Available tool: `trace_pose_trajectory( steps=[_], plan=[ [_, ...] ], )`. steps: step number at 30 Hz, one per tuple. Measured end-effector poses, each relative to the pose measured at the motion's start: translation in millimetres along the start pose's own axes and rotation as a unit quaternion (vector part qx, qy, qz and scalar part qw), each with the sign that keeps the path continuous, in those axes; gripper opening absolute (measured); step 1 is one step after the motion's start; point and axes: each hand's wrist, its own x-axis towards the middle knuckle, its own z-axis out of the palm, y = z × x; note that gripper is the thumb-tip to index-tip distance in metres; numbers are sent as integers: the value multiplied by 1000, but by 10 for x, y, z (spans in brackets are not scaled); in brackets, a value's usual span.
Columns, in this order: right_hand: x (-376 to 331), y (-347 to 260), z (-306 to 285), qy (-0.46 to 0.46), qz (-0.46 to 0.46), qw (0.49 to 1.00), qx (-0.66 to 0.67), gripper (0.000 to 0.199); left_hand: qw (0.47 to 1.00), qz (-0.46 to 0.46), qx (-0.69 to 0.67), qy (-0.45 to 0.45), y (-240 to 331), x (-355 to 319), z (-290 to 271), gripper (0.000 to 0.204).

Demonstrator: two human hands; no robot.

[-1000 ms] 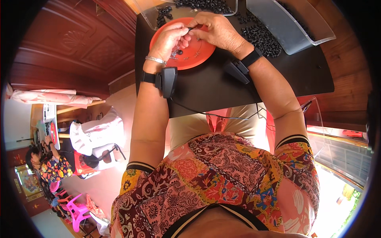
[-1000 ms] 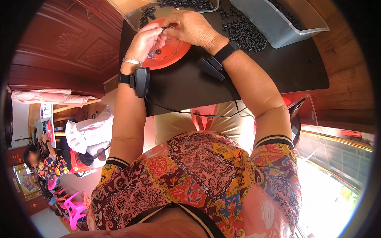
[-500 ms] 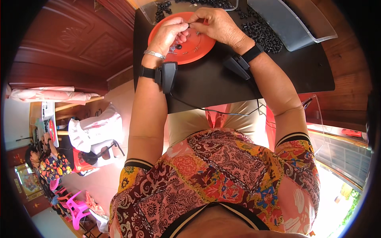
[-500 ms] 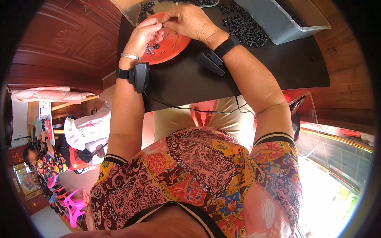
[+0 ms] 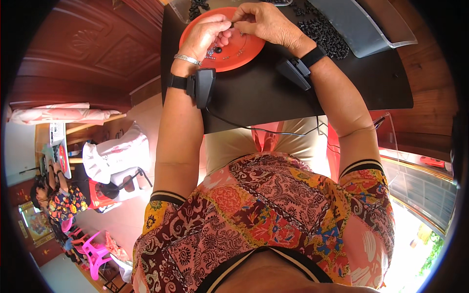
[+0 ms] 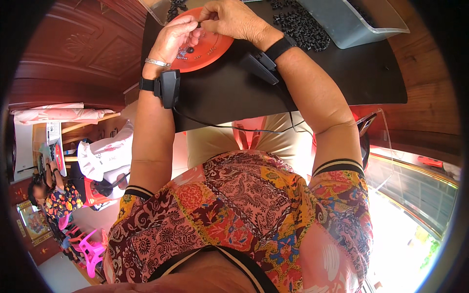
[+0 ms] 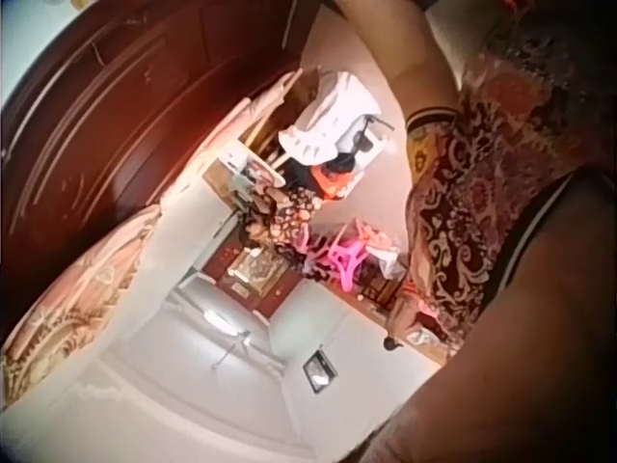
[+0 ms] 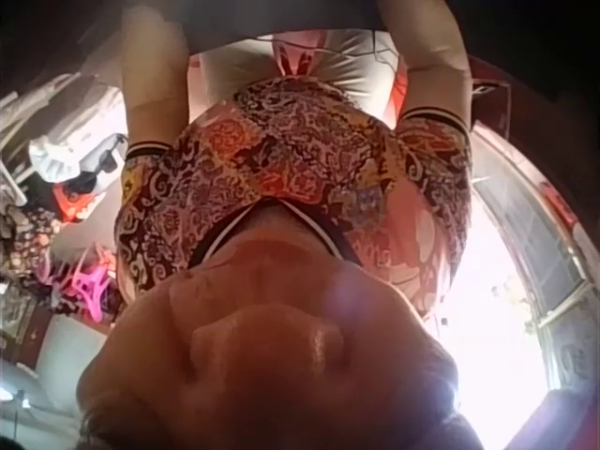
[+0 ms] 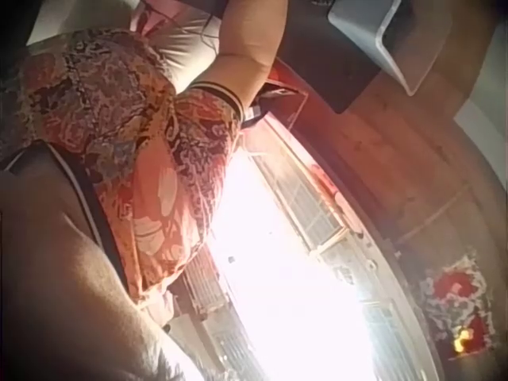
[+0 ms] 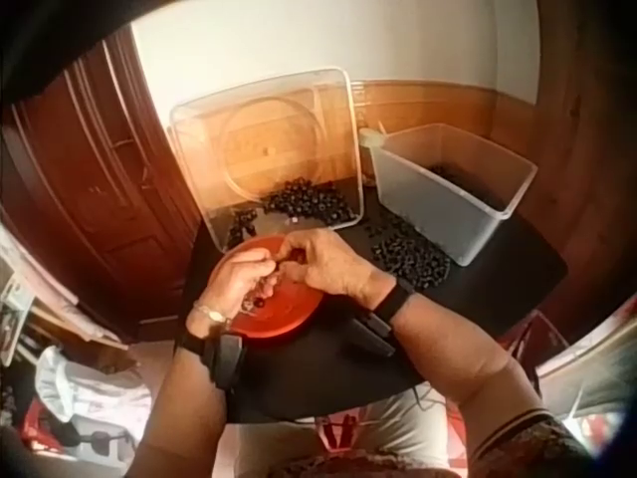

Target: Assembling small black components with silver metal rings at a table.

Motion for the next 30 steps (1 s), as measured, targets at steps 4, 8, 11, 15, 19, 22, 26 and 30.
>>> trace_pose_trajectory(
  steps=[4, 8, 11, 15, 19, 22, 26, 30],
  plan=[
    [11, 28, 11, -16, -14, 1000, -18, 20, 1000, -5, 3, -2, -18, 5, -20, 22],
    [6, 2, -1, -10, -27, 999, -42, 20, 1000, 7, 0, 16, -22, 15, -10, 22],
    [8, 14, -12, -20, -47, 996, -67, 20, 999, 2, 21, 33, -24, 6, 2, 21],
    [10, 37, -36, -15, -68, 994, -81, 18, 998, -5, 58, 40, -6, 2, -53, 22],
    [-10, 77, -47, -25, -56, 991, -120, 18, 999, 2, 34, 42, -8, 10, -17, 22],
    [-36, -53, -58, -38, -108, 982, -150, 17, 997, 16, 31, 70, -42, 0, -42, 22],
    [-76, 20, 42, -159, -71, 971, -165, 17, 991, 21, -8, 131, -69, 45, -60, 20],
    [-101, -21, 65, -253, -3, 955, -153, 19, 991, 25, -34, 124, -64, 48, -114, 26]
  ],
)
